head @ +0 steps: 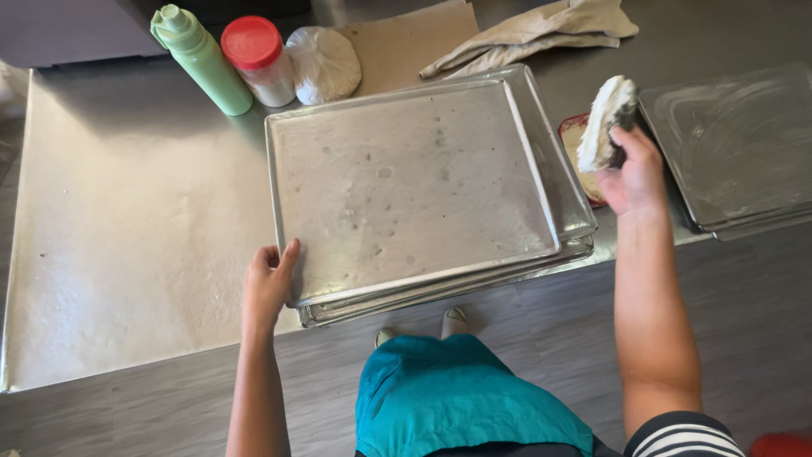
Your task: The person uses a white cloth to spread a white substance from a red container onto the surface of several metal baking trays. They repeatedly dip the cloth into the container and wipe the trays, stacking the finished ones on the left side of the counter.
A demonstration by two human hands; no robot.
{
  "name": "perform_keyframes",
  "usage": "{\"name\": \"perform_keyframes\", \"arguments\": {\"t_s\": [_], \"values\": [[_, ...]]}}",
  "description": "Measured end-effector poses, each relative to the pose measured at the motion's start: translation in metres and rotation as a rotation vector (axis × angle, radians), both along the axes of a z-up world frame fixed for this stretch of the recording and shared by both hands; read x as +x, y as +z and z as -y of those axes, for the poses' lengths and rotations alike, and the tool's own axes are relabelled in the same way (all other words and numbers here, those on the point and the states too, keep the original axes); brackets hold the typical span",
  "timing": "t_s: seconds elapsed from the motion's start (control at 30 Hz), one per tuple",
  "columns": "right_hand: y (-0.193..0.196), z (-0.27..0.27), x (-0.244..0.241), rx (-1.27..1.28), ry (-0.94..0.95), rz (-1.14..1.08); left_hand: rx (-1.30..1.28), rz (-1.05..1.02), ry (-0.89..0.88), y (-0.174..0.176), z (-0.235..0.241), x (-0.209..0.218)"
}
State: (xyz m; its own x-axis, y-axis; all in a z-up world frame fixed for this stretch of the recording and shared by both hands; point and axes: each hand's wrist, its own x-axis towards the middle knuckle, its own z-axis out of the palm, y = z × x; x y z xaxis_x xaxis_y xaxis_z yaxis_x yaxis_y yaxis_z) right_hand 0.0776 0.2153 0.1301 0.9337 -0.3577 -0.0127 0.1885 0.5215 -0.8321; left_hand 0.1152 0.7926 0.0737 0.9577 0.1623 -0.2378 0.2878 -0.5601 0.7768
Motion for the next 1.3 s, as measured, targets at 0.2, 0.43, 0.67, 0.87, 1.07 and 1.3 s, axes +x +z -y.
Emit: {"name": "perform_keyframes", "arguments": {"t_s": [0.2, 0.43, 0.67, 0.87, 1.07, 1.3], "values": [[-0.007, 0.008, 0.009, -0.079, 0.022, -0.030, -0.247, -0.095, -0.030, 0.017, 0.010, 0.028], [-0.001, 0.018, 0.022, -0.060, -0.002, 0.055, -0.662, 0.017, 0.061, 0.020, -0.024, 0.009], [0.011, 0.008, 0.038, -0.070, 0.070, 0.093, -0.277, 0.338, 0.808, 0.117, -0.196, -0.137], [0.007, -0.040, 0.065, -0.057, 0.157, 0.088, 0.757, 0.551, 0.443, 0.143, -0.193, -0.194], [0.000, -0.067, 0.073, -0.111, 0.221, 0.109, 0.894, 0.547, -0.191, 0.096, -0.140, -0.149], [0.009, -0.057, 0.060, -0.096, 0.153, 0.099, 0.908, 0.699, -0.135, 0.049, -0.167, -0.139]]}}
